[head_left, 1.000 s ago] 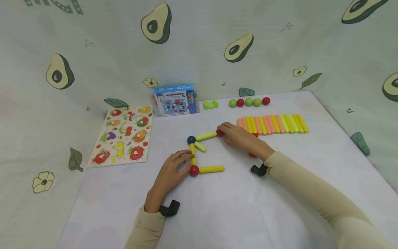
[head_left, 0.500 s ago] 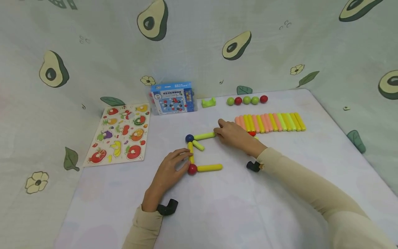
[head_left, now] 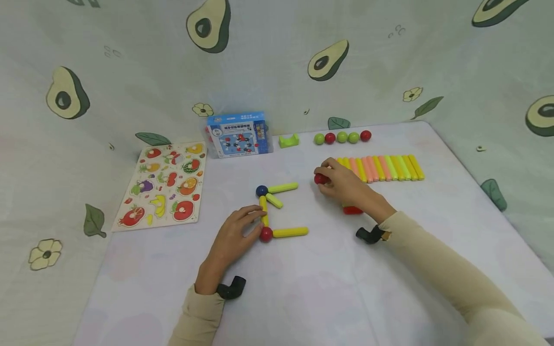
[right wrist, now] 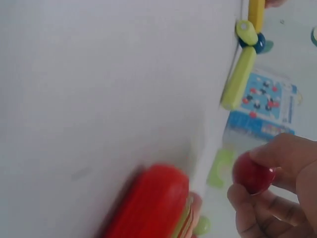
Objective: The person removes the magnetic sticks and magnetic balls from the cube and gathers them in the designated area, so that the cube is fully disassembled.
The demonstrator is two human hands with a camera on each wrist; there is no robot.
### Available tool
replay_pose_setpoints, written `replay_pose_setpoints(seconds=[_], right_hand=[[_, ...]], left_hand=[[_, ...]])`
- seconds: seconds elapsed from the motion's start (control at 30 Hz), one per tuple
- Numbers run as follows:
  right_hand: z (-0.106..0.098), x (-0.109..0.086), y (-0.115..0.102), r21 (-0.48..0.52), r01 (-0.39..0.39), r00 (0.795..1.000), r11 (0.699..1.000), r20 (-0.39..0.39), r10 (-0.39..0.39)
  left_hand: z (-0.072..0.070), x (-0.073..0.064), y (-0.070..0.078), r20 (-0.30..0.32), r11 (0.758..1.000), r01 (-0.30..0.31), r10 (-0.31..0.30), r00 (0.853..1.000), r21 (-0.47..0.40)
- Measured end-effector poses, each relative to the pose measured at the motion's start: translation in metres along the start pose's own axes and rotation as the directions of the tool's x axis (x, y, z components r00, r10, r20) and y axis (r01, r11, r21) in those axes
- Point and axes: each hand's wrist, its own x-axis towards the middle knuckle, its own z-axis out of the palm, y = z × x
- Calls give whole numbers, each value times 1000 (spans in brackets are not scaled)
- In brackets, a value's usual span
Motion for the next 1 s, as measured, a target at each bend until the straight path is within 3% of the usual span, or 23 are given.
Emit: replay_pose_setpoints(seconds=[0.33, 0.63, 1.0], right_hand=[[-24, -6, 34, 24, -101, 992, 995, -76, 103], [-45, -9, 79, 50, -237, 962, 970, -128, 241], [-67, -4, 120, 32, -362, 923, 932, -129, 363]], left_hand=[[0, -1, -4, -7, 1000, 8, -7, 1000, 19], [1, -2, -2, 0, 999, 15, -15, 1000, 28], [1, -1, 1, 2, 999, 21, -21, 1000, 29]])
